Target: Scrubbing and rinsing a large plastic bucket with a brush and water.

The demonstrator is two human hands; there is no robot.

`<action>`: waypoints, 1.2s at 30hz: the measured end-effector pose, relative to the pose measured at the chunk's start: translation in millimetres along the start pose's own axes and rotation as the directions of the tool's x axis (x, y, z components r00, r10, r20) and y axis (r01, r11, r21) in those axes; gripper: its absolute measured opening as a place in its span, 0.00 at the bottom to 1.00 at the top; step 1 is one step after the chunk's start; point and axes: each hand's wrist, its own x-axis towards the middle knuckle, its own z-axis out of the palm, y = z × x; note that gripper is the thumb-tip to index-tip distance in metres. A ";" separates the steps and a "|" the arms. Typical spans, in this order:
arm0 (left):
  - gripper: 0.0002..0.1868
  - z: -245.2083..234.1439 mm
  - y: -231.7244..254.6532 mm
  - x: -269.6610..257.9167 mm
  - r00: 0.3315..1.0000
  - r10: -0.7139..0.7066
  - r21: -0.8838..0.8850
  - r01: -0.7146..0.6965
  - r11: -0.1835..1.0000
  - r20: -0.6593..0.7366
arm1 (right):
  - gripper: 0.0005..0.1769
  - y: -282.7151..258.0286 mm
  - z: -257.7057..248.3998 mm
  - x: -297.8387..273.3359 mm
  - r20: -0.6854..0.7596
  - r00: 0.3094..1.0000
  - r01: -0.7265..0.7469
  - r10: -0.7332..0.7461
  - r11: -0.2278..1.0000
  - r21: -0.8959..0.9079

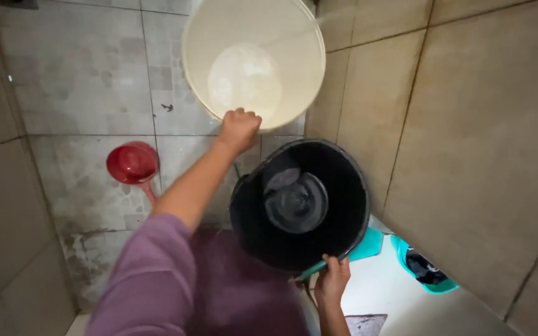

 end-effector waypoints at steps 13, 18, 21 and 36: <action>0.44 -89.0 -153.4 -61.5 0.489 -0.803 -0.415 0.688 0.595 -0.340 | 0.11 -64.2 127.9 -18.1 0.181 0.980 0.100 -0.087 0.993 -0.061; 0.56 -97.1 -214.2 -113.4 0.091 -0.994 -0.352 0.934 0.063 0.064 | 0.20 -89.0 207.8 -40.8 0.352 0.906 0.313 -0.233 0.931 -0.190; 0.47 -67.2 -231.0 -149.4 0.304 -0.952 -0.326 0.905 0.274 0.042 | 0.24 -91.5 238.8 -56.6 0.404 0.848 0.480 -0.343 0.821 -0.309; 0.30 -52.9 -195.5 -222.9 0.597 -0.779 -0.597 0.701 0.390 0.191 | 0.26 -114.7 427.3 -97.5 0.673 0.487 0.871 -0.556 0.368 -0.326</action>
